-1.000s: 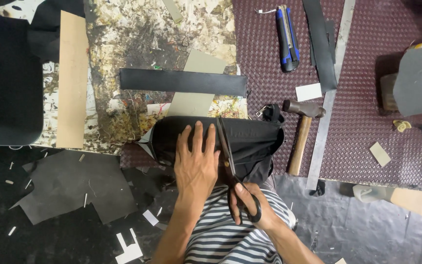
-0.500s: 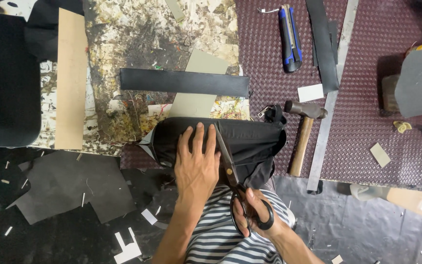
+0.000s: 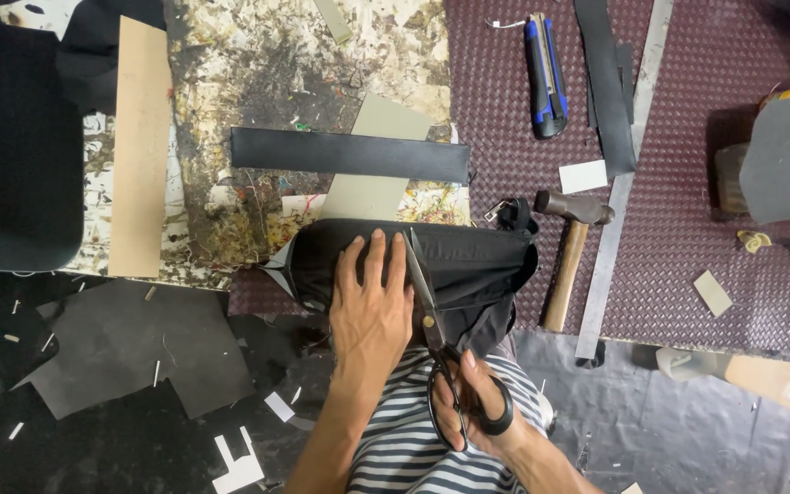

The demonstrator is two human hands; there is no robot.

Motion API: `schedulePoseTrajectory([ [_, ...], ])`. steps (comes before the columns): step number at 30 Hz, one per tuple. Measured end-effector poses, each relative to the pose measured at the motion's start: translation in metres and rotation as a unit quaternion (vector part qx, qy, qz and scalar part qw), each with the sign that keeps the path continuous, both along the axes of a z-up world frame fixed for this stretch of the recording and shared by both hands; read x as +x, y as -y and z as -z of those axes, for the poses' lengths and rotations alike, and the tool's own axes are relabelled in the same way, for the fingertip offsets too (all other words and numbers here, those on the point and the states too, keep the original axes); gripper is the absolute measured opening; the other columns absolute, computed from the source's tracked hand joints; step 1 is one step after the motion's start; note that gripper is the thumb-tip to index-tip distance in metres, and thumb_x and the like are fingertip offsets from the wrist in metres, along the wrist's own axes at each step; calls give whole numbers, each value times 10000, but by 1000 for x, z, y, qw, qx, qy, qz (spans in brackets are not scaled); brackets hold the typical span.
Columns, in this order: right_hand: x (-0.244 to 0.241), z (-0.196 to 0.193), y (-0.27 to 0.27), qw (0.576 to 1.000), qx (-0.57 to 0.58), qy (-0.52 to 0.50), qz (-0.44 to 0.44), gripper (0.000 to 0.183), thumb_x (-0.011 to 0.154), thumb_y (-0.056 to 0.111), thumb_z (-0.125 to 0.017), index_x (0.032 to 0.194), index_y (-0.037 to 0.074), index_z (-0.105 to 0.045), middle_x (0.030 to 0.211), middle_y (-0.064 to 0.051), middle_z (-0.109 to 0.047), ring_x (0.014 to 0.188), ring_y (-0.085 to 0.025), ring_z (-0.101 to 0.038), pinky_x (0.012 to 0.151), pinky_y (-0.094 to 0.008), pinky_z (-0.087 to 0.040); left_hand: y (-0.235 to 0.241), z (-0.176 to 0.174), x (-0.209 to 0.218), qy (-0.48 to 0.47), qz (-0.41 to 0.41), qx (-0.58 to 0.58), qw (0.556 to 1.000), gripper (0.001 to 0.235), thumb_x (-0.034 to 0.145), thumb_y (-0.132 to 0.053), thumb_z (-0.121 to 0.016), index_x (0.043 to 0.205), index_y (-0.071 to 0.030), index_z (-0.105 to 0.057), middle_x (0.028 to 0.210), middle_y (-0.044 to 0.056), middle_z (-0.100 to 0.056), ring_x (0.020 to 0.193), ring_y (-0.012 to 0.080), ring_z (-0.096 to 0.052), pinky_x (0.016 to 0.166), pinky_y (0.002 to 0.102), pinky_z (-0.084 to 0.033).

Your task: Trimming excess material from a leather bag with scissors and inspecting the edges.

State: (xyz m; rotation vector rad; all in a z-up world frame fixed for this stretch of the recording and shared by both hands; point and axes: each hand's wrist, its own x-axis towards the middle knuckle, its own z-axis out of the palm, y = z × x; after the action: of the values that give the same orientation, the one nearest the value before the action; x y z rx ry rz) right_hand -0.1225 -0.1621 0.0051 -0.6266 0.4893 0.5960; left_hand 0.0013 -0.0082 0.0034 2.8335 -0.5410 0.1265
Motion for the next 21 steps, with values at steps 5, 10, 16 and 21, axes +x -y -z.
schedulePoseTrajectory([
  [5,2,5,5,999,34,-14,4,617,1042,549,-384,773,3,-481,530,-143,-421,323,-244,-424,320,-280,-380,0,-2,2,5,-2,5,1000,602,952,-344,-666,1490,-112,-526,1484,111,-522,1341,328,-464,1106,423,-468],
  [10,37,-18,-4,970,-207,109,-69,593,1045,462,-447,695,3,-582,508,-122,-563,363,-202,-552,408,-241,-423,0,2,1,4,-1,-9,1000,599,954,-330,-671,1490,-109,-522,1498,124,-522,1353,337,-467,1079,433,-491],
  [16,28,-20,-3,967,-205,124,-89,612,1010,551,-445,715,29,-564,500,-105,-562,375,-191,-559,448,-245,-434,-3,5,0,6,8,-20,1000,664,947,-341,-666,1493,-5,-493,1534,138,-491,1391,346,-445,1176,455,-413],
  [21,23,-15,0,983,-128,93,-88,618,1019,535,-440,705,11,-535,464,-151,-524,362,-224,-533,407,-252,-384,-3,7,-1,1,18,-27,999,684,908,-250,-658,1510,12,-468,1557,156,-465,1387,369,-429,1186,462,-406],
])
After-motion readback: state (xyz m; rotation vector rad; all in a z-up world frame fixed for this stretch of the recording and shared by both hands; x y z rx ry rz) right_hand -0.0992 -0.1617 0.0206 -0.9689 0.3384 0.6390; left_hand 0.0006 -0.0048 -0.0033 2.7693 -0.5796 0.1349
